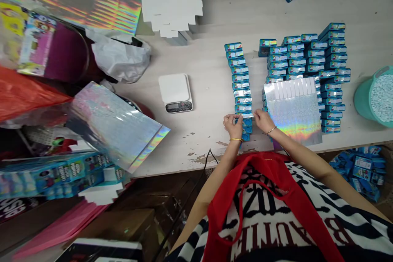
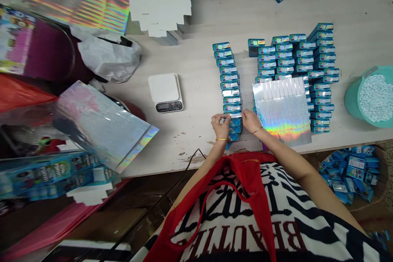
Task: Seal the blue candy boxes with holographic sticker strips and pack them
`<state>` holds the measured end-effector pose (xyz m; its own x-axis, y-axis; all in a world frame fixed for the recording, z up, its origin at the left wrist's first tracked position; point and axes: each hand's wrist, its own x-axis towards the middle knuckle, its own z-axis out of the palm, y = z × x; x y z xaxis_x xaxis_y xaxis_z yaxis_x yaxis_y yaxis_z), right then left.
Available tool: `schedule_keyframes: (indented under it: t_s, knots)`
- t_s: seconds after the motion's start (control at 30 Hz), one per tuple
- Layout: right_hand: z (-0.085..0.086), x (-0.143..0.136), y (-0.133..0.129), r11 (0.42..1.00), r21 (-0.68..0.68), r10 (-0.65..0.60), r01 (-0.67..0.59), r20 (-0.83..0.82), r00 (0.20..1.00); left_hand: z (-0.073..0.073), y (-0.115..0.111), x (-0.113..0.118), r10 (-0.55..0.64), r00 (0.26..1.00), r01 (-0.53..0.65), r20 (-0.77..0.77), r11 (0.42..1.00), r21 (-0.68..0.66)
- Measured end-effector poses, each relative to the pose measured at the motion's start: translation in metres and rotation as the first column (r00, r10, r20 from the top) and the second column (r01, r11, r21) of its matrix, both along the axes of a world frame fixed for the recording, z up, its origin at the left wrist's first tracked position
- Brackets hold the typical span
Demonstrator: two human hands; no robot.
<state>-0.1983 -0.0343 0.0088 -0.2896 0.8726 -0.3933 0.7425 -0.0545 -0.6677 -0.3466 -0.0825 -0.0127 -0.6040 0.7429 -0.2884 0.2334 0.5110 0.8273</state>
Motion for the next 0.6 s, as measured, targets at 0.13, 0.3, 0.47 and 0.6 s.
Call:
schedule_keyframes:
  t_s: [0.13, 0.3, 0.47, 0.6]
  knots:
    - [-0.001, -0.005, 0.0, 0.998, -0.021, 0.054, -0.051, 0.137, 0.989, -0.002, 0.001, 0.001, -0.019, 0.998, 0.017, -0.051, 0.999, -0.036]
    - [-0.004, -0.009, 0.002, 0.998, -0.025, 0.063, -0.06, 0.16, 0.985, -0.004, 0.003, 0.001, -0.042, 0.997, 0.036, -0.061, 0.995, -0.089]
    - [-0.002, -0.007, -0.003, 0.996, -0.087, -0.008, 0.023, 0.163, 0.987, -0.011, 0.0, 0.002, 0.029, 1.0, -0.028, 0.003, 0.997, -0.066]
    - [0.001, -0.008, -0.02, 0.994, -0.11, -0.013, 0.017, 0.038, 0.999, -0.022, -0.001, -0.002, 0.113, 0.986, -0.101, 0.125, 0.99, -0.104]
